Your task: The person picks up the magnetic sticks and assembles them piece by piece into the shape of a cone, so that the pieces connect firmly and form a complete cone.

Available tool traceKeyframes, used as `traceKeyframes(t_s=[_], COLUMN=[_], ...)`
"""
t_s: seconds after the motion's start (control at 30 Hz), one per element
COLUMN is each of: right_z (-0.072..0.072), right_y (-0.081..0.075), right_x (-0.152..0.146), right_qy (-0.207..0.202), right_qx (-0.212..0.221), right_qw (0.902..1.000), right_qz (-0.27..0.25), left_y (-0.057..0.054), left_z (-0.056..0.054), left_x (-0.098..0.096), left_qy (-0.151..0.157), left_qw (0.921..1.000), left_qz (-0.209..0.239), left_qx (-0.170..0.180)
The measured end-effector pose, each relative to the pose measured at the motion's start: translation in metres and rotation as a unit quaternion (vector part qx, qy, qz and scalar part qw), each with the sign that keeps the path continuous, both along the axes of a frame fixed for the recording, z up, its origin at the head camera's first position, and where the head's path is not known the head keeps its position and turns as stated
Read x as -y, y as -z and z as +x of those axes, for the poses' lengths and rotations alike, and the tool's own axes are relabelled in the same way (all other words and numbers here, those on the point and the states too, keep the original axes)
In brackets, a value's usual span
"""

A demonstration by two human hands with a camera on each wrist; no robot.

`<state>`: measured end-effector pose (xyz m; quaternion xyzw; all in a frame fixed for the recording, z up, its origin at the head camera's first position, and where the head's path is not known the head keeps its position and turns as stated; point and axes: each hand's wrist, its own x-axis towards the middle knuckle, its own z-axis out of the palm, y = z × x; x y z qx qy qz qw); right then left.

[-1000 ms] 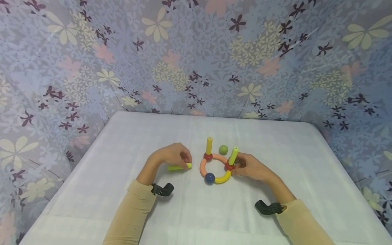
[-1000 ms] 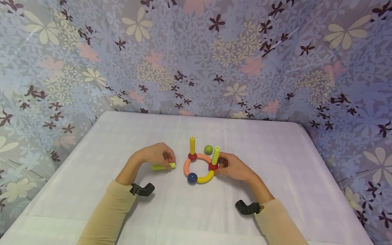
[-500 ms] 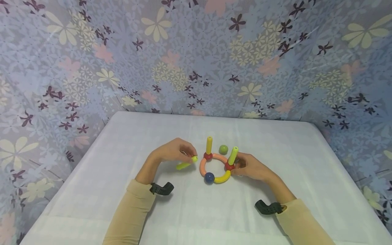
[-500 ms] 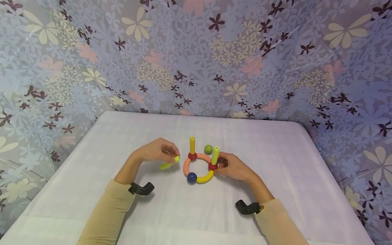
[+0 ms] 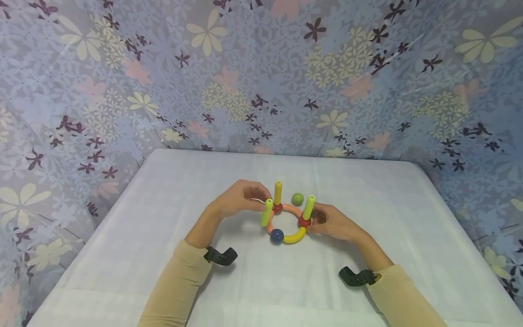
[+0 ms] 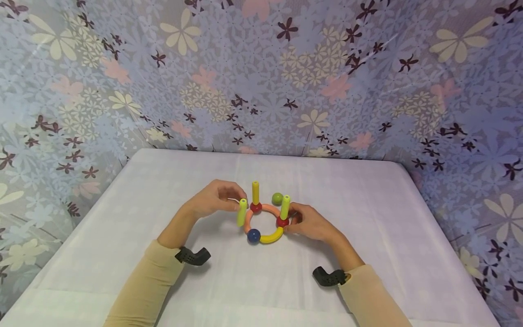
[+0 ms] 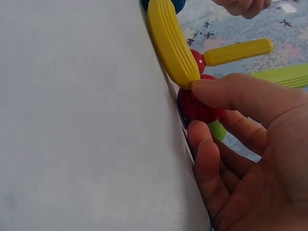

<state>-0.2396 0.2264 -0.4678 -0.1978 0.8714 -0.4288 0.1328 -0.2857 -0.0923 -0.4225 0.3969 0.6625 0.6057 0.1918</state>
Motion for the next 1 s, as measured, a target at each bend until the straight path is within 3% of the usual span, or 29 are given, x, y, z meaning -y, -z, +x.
traceKeyframes(t_s=[0.3,0.47,0.67,1.0], right_z=[-0.001,0.0,0.001,0.001], right_y=[0.001,0.001,-0.001,0.0], right_x=[-0.001,0.0,0.002,0.001], right_qy=[-0.005,-0.004,-0.005,-0.009], right_qx=[-0.002,0.0,0.009,0.0], right_qw=[0.9999,1.0,0.9997,0.9999], right_qz=[-0.011,-0.007,-0.02,-0.013], left_y=[0.007,0.011,0.011,0.005], left_z=[0.004,0.007,0.01,0.012], left_x=[-0.018,-0.023,-0.024,-0.02], left_qy=[0.029,0.033,0.039,0.087], left_qw=[0.9956,0.9956,0.9971,0.9927], left_qz=[0.078,0.067,0.043,0.023], left_qx=[0.041,0.057,0.049,0.08])
